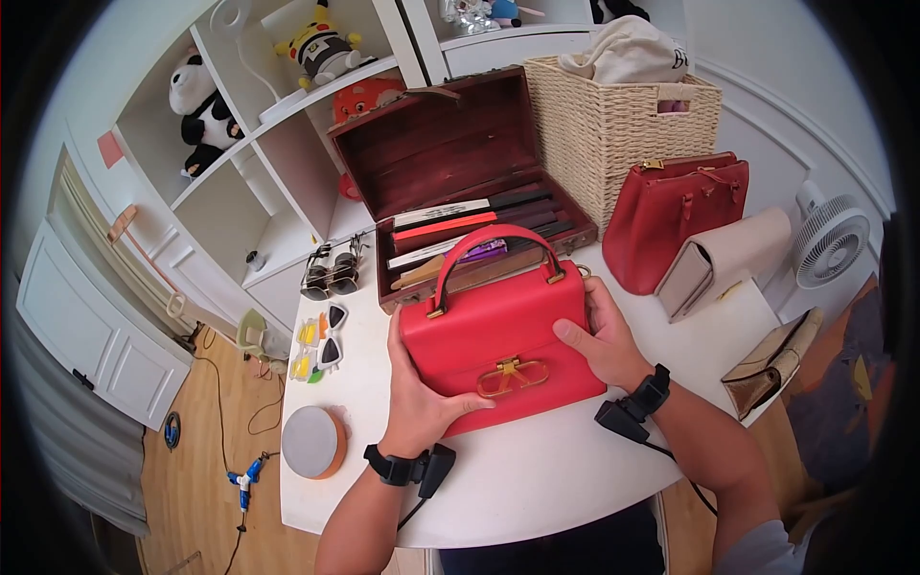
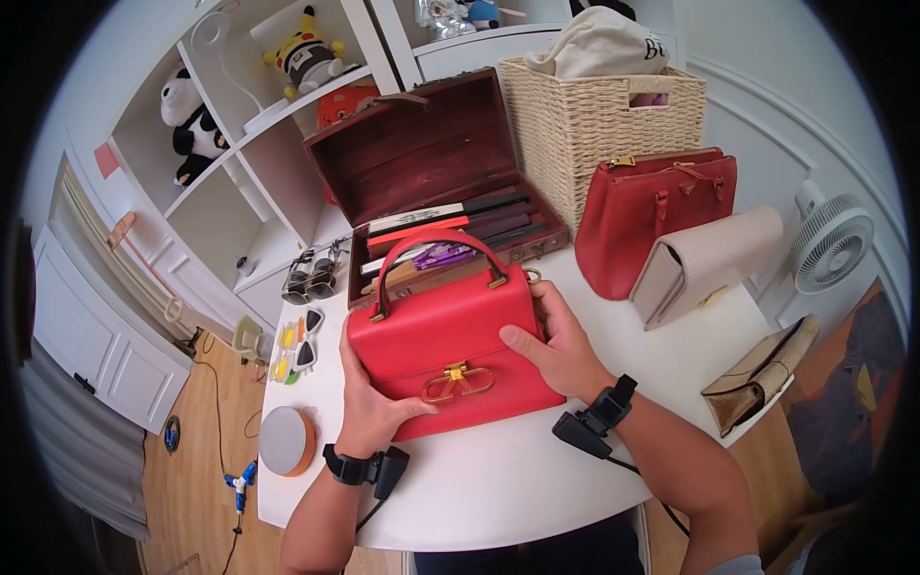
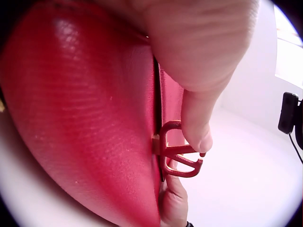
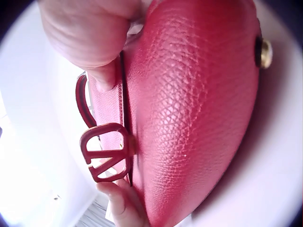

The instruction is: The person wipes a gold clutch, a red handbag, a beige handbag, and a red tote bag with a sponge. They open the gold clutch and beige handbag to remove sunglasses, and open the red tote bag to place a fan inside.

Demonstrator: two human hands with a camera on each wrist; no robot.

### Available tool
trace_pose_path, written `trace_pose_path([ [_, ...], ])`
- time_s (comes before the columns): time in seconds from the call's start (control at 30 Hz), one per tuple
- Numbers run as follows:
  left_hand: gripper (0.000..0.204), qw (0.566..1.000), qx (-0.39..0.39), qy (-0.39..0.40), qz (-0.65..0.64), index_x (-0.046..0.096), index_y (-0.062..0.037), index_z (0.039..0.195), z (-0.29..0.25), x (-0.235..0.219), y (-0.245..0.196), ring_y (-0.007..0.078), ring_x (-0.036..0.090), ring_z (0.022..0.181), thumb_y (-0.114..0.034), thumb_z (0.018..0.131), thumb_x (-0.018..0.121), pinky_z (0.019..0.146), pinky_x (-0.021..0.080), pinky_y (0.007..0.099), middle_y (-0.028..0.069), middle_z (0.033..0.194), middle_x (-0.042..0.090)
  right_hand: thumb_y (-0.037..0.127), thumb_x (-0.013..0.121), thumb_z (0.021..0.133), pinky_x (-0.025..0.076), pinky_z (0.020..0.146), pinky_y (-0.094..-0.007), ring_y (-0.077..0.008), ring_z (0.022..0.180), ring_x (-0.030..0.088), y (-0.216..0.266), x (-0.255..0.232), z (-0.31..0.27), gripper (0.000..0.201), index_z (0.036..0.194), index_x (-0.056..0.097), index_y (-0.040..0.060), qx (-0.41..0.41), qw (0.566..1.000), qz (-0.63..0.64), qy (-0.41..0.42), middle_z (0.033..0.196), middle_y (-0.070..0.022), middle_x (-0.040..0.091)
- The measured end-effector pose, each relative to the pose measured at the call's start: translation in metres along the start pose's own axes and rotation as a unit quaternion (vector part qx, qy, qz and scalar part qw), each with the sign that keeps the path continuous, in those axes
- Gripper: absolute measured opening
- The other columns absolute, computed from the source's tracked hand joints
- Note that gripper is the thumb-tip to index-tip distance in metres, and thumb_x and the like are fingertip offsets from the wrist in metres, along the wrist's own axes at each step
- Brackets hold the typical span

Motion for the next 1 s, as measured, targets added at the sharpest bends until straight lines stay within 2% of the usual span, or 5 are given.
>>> trace_pose_path([
  [0.23, 0.069, 0.981, -0.106, -0.110, -0.118, 0.037, -0.0028, 0.133, -0.005, -0.003, -0.006, 0.0180, 0.060, 0.114, -0.011, 0.083, 0.083, 0.099, 0.051, 0.0334, 0.0121, 0.124, 0.058, 0.013, 0.074, 0.093, 0.035, 0.113, -0.0349, -0.0154, 0.129, 0.047, 0.003, 0.009, -0.005, 0.058, 0.139, 0.039, 0.0054, 0.023, 0.999, 0.040, 0.026, 0.137, -0.0070, 0.049],
  [0.57, 0.068, 0.985, -0.067, -0.019, -0.161, 0.045, -0.0038, 0.127, 0.004, -0.026, 0.003, 0.0179, 0.063, 0.110, -0.011, 0.076, 0.089, 0.096, 0.052, 0.0326, 0.0103, 0.121, 0.061, 0.020, 0.072, 0.096, 0.041, 0.109, -0.0346, -0.0176, 0.124, 0.053, 0.023, 0.005, 0.001, 0.056, 0.140, 0.042, 0.0027, -0.004, 0.998, -0.053, 0.046, 0.133, -0.0090, 0.054],
  [0.67, 0.067, 0.986, -0.059, 0.018, -0.153, 0.048, -0.0031, 0.124, 0.003, -0.038, 0.006, 0.0166, 0.064, 0.107, -0.010, 0.072, 0.091, 0.095, 0.052, 0.0324, 0.0092, 0.116, 0.063, 0.026, 0.073, 0.094, 0.044, 0.105, -0.0376, -0.0258, 0.121, 0.057, 0.080, -0.001, -0.007, 0.051, 0.132, 0.051, 0.0011, -0.018, 0.943, -0.327, 0.063, 0.129, -0.0136, 0.057],
  [0.73, 0.064, 0.993, -0.059, 0.050, -0.092, 0.052, -0.0017, 0.120, 0.003, -0.044, -0.002, 0.0156, 0.064, 0.104, -0.011, 0.070, 0.092, 0.093, 0.051, 0.0314, 0.0084, 0.111, 0.066, 0.020, 0.076, 0.089, 0.042, 0.108, -0.0415, -0.0303, 0.126, 0.054, 0.123, -0.008, -0.025, 0.044, 0.127, 0.059, 0.0056, -0.072, 0.840, -0.529, 0.098, 0.132, -0.0136, 0.058],
  [1.0, 0.058, 0.990, -0.058, 0.126, -0.008, 0.061, 0.0018, 0.114, -0.005, -0.053, -0.029, 0.0160, 0.069, 0.094, -0.017, 0.070, 0.094, 0.090, 0.052, 0.0303, 0.0095, 0.099, 0.074, 0.036, 0.086, 0.077, 0.025, 0.118, -0.0507, -0.0385, 0.145, 0.031, 0.231, -0.124, -0.117, 0.054, 0.122, 0.067, 0.0130, -0.034, 0.734, -0.678, -0.011, 0.145, -0.0118, 0.050],
])
Point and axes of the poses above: each hand's wrist, its own z-axis towards the middle knuckle, its own x-axis out of the palm, y = z × x, the point moved 2 cm from there along z, towards the middle knuckle
